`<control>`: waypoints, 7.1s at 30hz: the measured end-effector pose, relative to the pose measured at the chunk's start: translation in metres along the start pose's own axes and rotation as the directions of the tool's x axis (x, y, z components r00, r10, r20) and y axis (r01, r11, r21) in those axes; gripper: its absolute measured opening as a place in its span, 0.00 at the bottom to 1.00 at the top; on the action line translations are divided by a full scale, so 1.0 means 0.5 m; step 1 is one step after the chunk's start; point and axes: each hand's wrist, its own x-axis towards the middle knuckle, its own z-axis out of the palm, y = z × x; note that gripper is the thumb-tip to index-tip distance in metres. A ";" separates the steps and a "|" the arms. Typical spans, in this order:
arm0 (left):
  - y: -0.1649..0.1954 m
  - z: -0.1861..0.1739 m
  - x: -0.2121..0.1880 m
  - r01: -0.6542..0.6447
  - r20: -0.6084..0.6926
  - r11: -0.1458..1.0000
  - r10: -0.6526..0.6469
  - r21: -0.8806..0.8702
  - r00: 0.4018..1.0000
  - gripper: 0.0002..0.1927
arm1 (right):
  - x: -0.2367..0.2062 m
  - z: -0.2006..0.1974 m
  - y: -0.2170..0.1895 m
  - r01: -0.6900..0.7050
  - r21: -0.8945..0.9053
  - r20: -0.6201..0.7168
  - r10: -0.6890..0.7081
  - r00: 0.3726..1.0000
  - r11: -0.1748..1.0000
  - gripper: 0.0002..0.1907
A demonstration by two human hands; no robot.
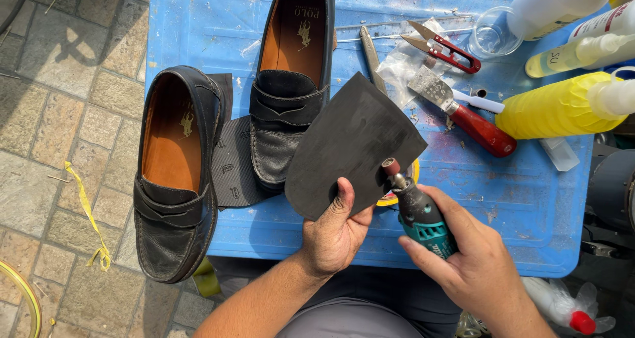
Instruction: The person uses a rotary tool with a grinding bit to smooth the surface of a black shoe insole. They hold the insole in one hand and the tool in the other, working over a blue table with a pair of black loafers and various repair tools nearby.
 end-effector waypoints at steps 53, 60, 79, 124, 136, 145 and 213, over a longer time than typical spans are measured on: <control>0.009 -0.022 0.023 0.018 -0.122 0.997 -0.009 0.073 0.993 0.20 | -0.013 0.013 0.116 -0.341 0.587 0.223 0.258 0.940 0.735 0.39; 0.000 -0.033 0.020 0.016 -0.093 1.000 -0.014 0.026 0.996 0.18 | -0.021 0.030 0.104 -0.125 0.572 0.246 -0.024 0.969 0.810 0.37; 0.002 -0.027 0.020 0.020 -0.090 0.997 -0.014 0.068 0.996 0.20 | -0.031 0.035 0.119 -0.136 0.586 0.222 0.003 0.975 0.799 0.37; 0.003 -0.016 0.017 0.050 0.032 0.998 -0.049 -0.047 0.998 0.22 | -0.006 0.015 0.081 0.101 0.350 0.107 -0.147 0.983 0.931 0.36; 0.003 0.001 0.018 0.018 0.036 1.000 -0.018 -0.010 0.999 0.27 | -0.005 0.014 0.076 0.147 0.327 0.075 -0.180 0.981 0.934 0.35; 0.015 0.008 0.022 0.004 0.065 1.000 -0.005 0.015 0.998 0.27 | -0.004 0.017 0.082 0.086 0.354 0.049 -0.111 0.993 0.931 0.36; 0.120 0.020 -0.037 0.422 0.214 0.876 -0.470 0.234 0.857 0.57 | 0.042 -0.077 0.133 -0.247 0.829 0.285 0.001 0.959 0.502 0.47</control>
